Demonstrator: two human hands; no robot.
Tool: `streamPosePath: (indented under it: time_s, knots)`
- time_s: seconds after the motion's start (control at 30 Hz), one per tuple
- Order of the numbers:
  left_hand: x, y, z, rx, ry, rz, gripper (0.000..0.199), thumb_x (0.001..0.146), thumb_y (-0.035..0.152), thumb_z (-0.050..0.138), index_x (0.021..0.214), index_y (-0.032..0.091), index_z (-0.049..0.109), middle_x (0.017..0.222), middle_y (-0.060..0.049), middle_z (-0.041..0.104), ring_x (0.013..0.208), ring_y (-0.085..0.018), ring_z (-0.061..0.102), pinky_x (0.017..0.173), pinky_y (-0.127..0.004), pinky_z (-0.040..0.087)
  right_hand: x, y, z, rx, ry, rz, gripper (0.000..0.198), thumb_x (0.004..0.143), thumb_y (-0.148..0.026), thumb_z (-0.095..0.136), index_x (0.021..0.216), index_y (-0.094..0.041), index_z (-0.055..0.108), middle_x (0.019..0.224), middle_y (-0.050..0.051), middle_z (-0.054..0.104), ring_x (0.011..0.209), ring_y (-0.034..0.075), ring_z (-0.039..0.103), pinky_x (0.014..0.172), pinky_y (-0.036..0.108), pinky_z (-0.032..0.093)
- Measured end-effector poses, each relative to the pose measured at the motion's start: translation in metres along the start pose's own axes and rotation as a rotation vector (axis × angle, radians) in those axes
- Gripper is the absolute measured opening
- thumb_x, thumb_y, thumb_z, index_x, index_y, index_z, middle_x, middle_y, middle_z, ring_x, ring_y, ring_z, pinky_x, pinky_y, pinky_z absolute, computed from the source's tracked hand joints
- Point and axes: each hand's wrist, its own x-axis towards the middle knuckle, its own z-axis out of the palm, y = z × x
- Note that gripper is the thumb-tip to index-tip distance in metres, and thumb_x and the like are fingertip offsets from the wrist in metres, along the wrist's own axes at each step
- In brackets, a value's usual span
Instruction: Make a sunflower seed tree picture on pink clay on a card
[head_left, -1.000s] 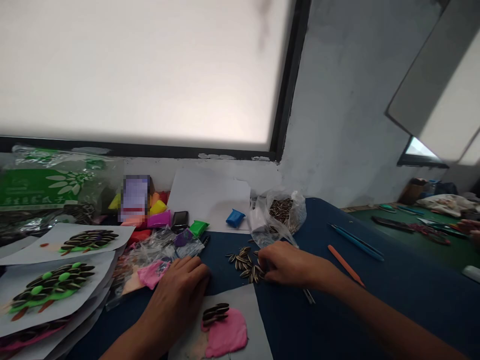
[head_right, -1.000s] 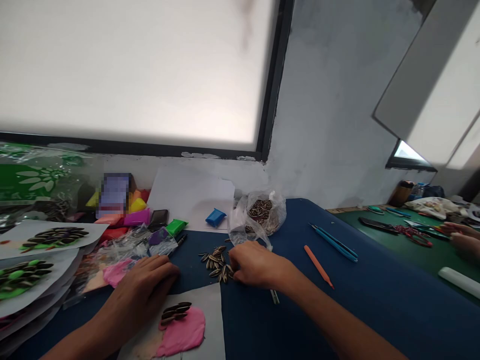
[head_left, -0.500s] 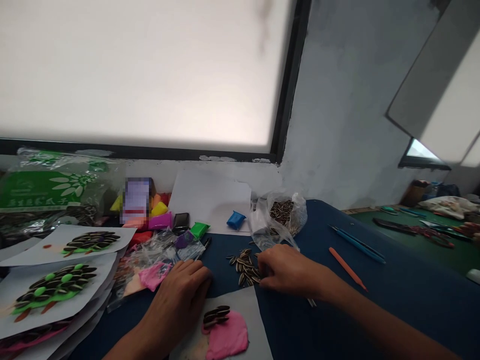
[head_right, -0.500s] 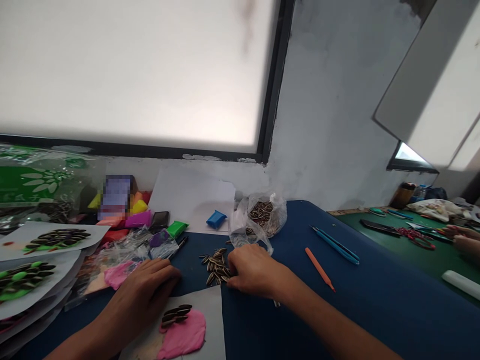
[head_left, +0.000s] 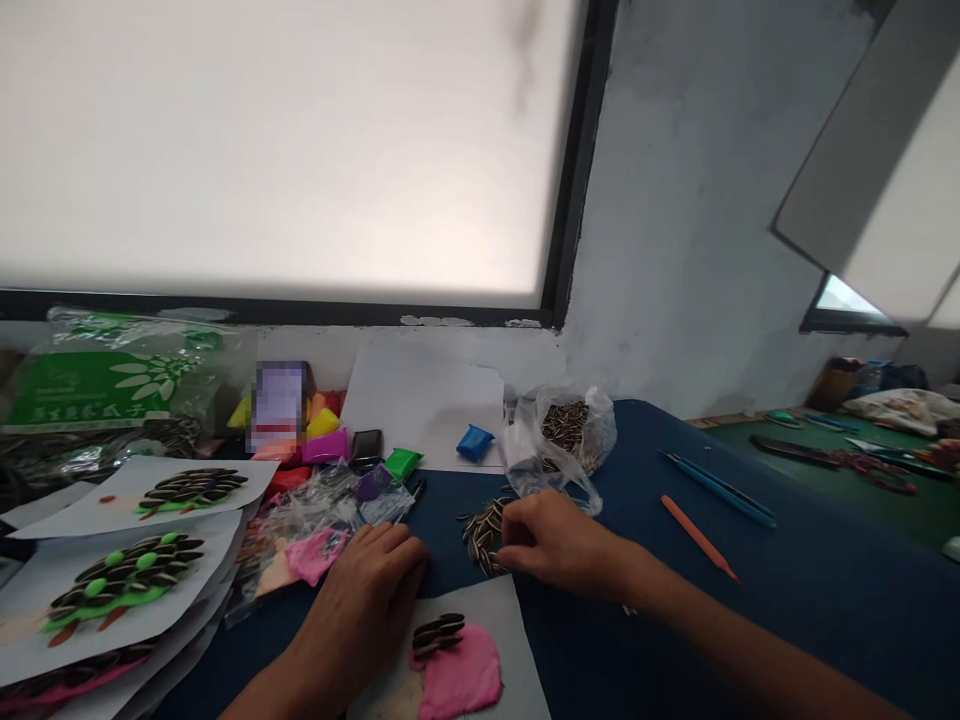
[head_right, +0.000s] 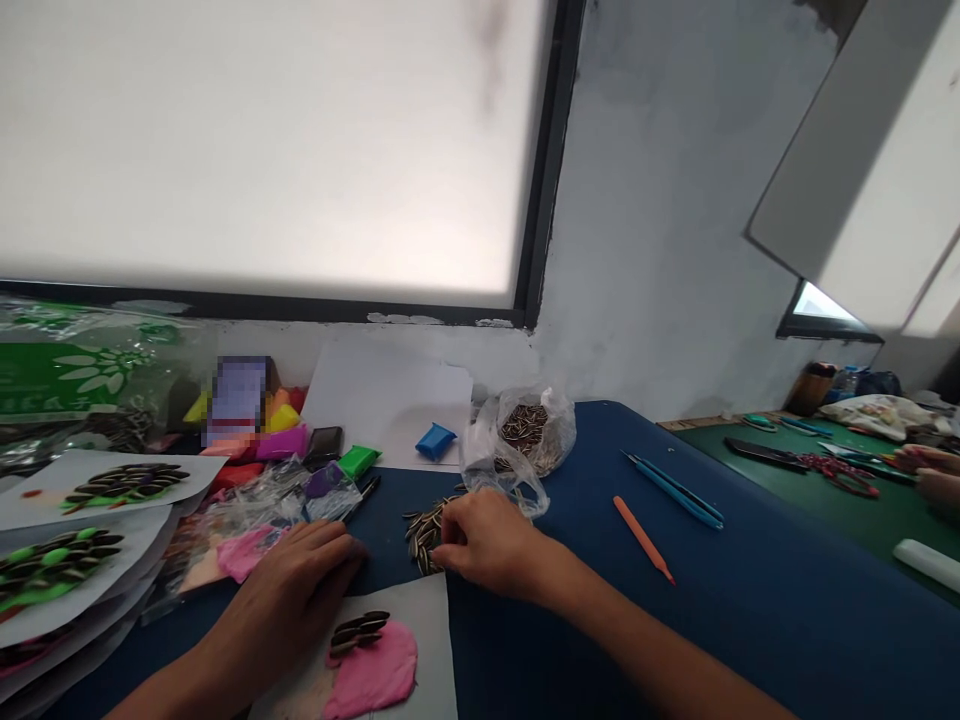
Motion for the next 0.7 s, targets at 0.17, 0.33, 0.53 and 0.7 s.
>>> streamPosePath:
  time_s: [0.17, 0.33, 0.53, 0.7]
  knots:
    - [0.0014, 0.0055, -0.0052, -0.051, -0.033, 0.009, 0.029, 0.098, 0.023, 0.038, 0.078, 0.021, 0.059, 0.073, -0.002, 0.059, 0.071, -0.022, 0.055, 0.067, -0.036, 0.036, 0.0, -0.0013, 0.0036, 0.009, -0.035, -0.007, 0.002, 0.08, -0.016, 0.074, 0.08, -0.014, 0.073, 0.077, 0.002, 0.072, 0.066, 0.013, 0.061, 0.055, 0.021, 0.036]
    - [0.0015, 0.0089, -0.0077, -0.1, -0.081, 0.039, 0.027, 0.094, 0.022, 0.044, 0.068, 0.022, 0.05, 0.069, 0.001, 0.056, 0.065, -0.018, 0.052, 0.067, -0.034, 0.036, -0.0034, -0.0041, -0.0004, -0.04, -0.078, -0.035, 0.013, 0.076, -0.006, 0.068, 0.083, -0.015, 0.074, 0.078, 0.002, 0.073, 0.067, 0.014, 0.062, 0.056, 0.021, 0.037]
    - [-0.0008, 0.0063, -0.0068, -0.131, -0.1, 0.081, 0.024, 0.093, 0.018, 0.042, 0.072, 0.023, 0.053, 0.071, 0.001, 0.058, 0.067, -0.018, 0.053, 0.067, -0.034, 0.036, -0.0054, -0.0049, -0.0043, -0.124, -0.063, -0.018, 0.016, 0.081, -0.002, 0.061, 0.08, -0.013, 0.073, 0.077, 0.005, 0.072, 0.068, 0.016, 0.063, 0.056, 0.022, 0.037]
    - [-0.0006, 0.005, -0.0074, -0.146, -0.106, 0.077, 0.025, 0.094, 0.016, 0.041, 0.072, 0.022, 0.053, 0.071, 0.002, 0.058, 0.065, -0.017, 0.053, 0.067, -0.034, 0.036, -0.0018, 0.0007, -0.0013, -0.157, -0.027, -0.017, 0.014, 0.086, -0.005, 0.06, 0.086, -0.013, 0.071, 0.084, 0.006, 0.072, 0.073, 0.017, 0.064, 0.059, 0.023, 0.039]
